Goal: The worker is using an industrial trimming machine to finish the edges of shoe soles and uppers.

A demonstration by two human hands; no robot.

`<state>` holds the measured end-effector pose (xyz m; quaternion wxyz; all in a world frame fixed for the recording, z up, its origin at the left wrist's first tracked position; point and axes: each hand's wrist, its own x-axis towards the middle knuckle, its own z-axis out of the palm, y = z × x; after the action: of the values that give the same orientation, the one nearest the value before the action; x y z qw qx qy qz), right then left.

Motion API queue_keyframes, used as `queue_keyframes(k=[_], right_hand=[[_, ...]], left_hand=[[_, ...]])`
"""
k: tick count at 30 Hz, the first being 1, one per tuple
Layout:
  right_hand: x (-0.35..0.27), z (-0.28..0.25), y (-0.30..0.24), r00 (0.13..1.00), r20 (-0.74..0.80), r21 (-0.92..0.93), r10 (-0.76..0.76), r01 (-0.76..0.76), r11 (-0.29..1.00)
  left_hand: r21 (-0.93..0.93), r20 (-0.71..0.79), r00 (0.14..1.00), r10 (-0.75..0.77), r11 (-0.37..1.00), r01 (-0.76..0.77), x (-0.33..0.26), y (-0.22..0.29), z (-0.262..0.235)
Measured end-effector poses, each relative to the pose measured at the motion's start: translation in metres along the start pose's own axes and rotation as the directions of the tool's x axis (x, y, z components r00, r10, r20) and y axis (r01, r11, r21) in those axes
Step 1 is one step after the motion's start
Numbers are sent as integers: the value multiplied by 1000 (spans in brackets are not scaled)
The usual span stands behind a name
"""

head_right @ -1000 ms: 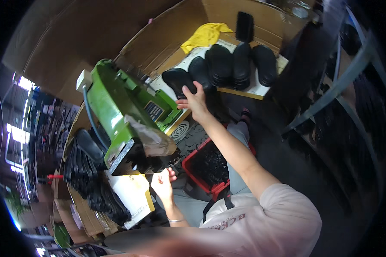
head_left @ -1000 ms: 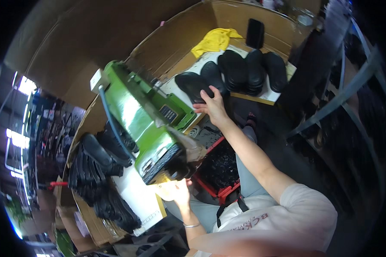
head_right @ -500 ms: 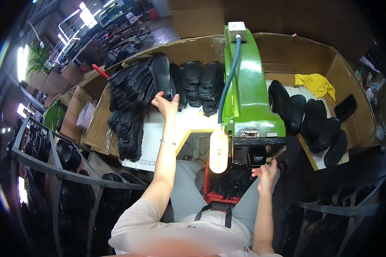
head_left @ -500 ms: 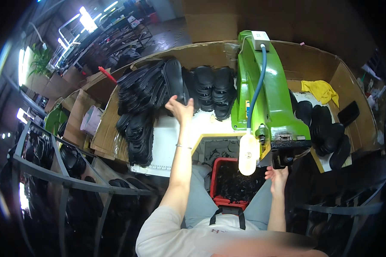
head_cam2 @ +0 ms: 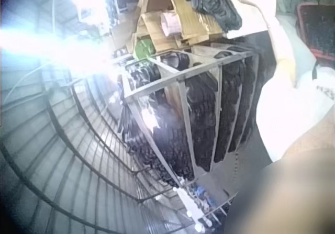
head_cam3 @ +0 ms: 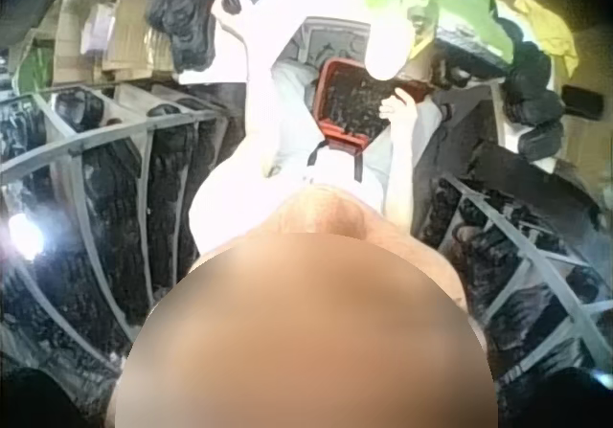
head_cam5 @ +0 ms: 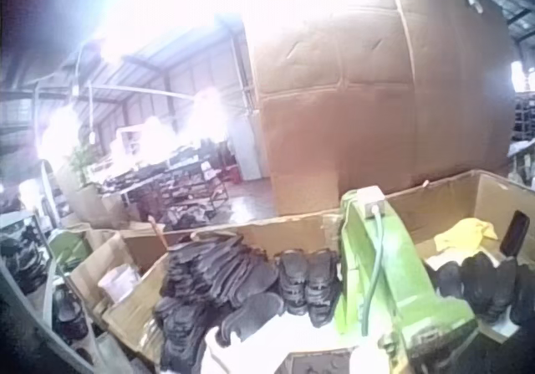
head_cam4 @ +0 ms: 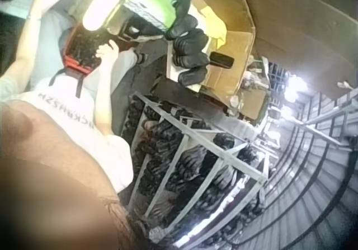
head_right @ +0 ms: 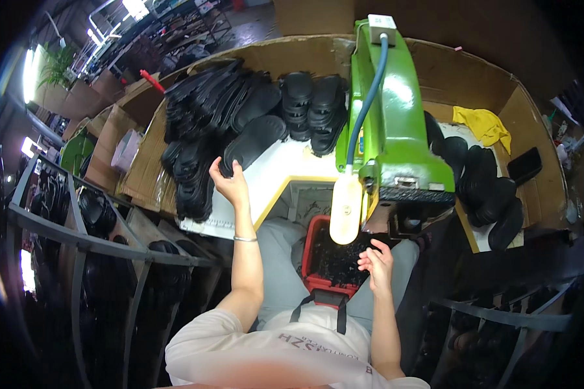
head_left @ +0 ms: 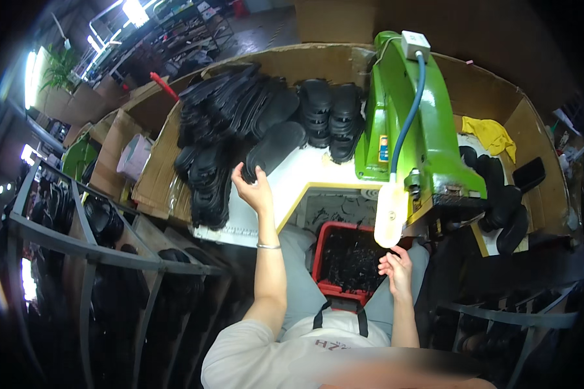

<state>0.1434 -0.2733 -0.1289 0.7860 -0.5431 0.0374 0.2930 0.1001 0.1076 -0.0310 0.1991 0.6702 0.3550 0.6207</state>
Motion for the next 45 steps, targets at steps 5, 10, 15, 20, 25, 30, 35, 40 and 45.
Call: queue_keyframes(k=[5, 10, 15, 20, 25, 30, 35, 40, 45], right_hand=[[-5, 21, 17, 984, 157, -96, 82, -68, 993], [-25, 25, 21, 963, 260, -100, 73, -48, 994], [-56, 31, -1, 915, 394, 1, -82, 89, 996], [-91, 1, 3, 954, 267, -237, 134, -69, 969], [-105, -19, 24, 967, 197, 133, 163, -191, 972], [-103, 3, 25, 947, 238, 302, 215, -283, 910], [-113, 3, 21, 946, 289, 332, 145, -241, 912], [-135, -16, -6, 999, 20, 230, 32, -36, 973], [-123, -48, -51, 911, -342, 152, -229, 294, 944]], left_hand=[[-483, -21, 955, -295, 839, 248, -3, -10, -42], [-676, 108, 946, -307, 674, 296, -32, 89, -102], [-480, 680, 651, -338, 466, 743, -103, 121, -92], [-317, 879, 368, -304, 206, 926, -180, 153, -88], [-120, 967, 163, -194, 213, 970, -212, 170, -84], [-50, 999, 16, 52, 770, 636, -186, 184, -44], [-80, 996, 85, 36, 798, 597, -195, 169, -48], [-122, 977, 214, -23, 760, 638, -215, 154, -55], [-149, 969, 247, -18, 755, 639, -207, 166, -52]])
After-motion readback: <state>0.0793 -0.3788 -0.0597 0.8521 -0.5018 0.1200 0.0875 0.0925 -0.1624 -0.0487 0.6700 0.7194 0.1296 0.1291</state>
